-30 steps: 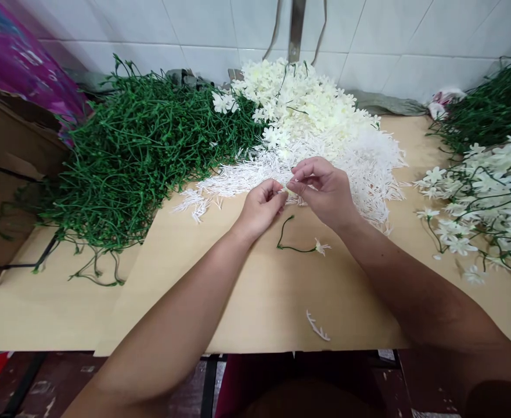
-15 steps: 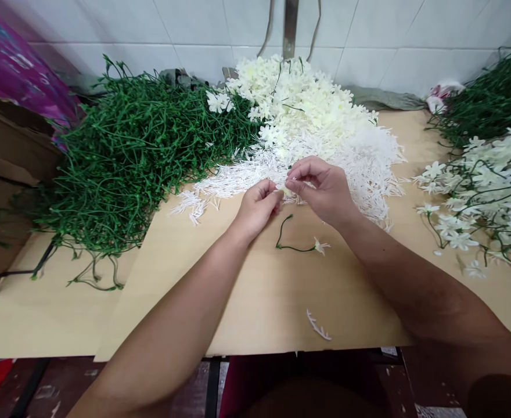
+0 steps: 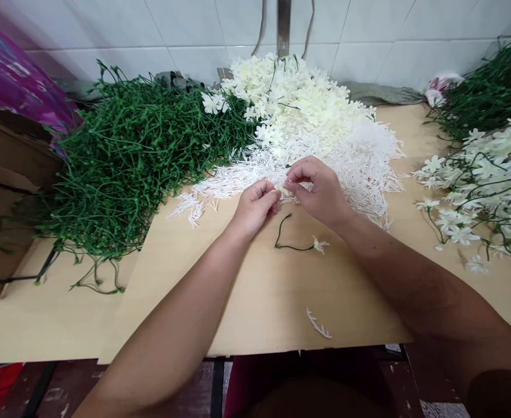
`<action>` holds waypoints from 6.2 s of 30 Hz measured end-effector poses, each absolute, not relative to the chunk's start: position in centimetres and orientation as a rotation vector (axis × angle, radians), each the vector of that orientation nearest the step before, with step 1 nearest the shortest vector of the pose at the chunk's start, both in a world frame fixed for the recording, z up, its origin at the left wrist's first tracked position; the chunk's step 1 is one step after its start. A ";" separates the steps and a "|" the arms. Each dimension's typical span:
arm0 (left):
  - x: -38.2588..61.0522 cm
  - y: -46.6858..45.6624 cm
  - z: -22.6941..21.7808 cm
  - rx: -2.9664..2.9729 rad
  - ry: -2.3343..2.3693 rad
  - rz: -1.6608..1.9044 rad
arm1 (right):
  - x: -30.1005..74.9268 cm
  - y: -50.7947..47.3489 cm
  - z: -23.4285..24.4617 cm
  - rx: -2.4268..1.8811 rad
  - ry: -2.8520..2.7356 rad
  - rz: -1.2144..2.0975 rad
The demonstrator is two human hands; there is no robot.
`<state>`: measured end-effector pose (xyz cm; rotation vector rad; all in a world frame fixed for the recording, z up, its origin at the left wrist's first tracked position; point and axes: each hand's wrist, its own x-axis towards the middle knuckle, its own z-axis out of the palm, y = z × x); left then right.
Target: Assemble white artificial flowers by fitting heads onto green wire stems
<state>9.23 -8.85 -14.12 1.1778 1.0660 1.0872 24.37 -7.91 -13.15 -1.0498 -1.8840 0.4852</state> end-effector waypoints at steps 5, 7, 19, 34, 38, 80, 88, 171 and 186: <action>9.3 -8.9 -14.1 1.166 1.070 1.087 | 24.5 -7.9 -13.3 -1.047 -1.954 0.352; 9.3 -8.9 -14.1 1.163 1.061 1.093 | 24.5 -7.8 -13.6 -1.004 -1.978 0.250; 9.2 -8.9 -14.4 1.206 1.088 1.081 | 24.5 -7.5 -14.7 -0.878 -2.091 -0.206; 8.9 -8.5 -14.8 1.239 0.960 1.154 | 24.2 -7.4 -13.9 -1.075 -1.675 0.928; 8.8 -8.4 -14.7 1.228 0.995 1.165 | 24.6 -6.9 -13.6 -1.027 -1.470 1.144; 8.3 -9.0 -13.7 1.487 1.151 0.974 | 25.8 -6.6 -13.5 -0.792 -1.159 1.810; 8.6 -8.6 -13.9 1.197 1.084 1.052 | 26.0 -6.5 -13.7 -0.762 -1.085 1.884; 7.6 -8.5 -13.9 1.421 1.100 0.812 | 25.2 -7.7 -14.3 -0.986 -1.666 1.497; 7.6 -8.6 -13.6 1.397 1.116 0.794 | 24.8 -7.3 -15.0 -0.981 -1.693 1.383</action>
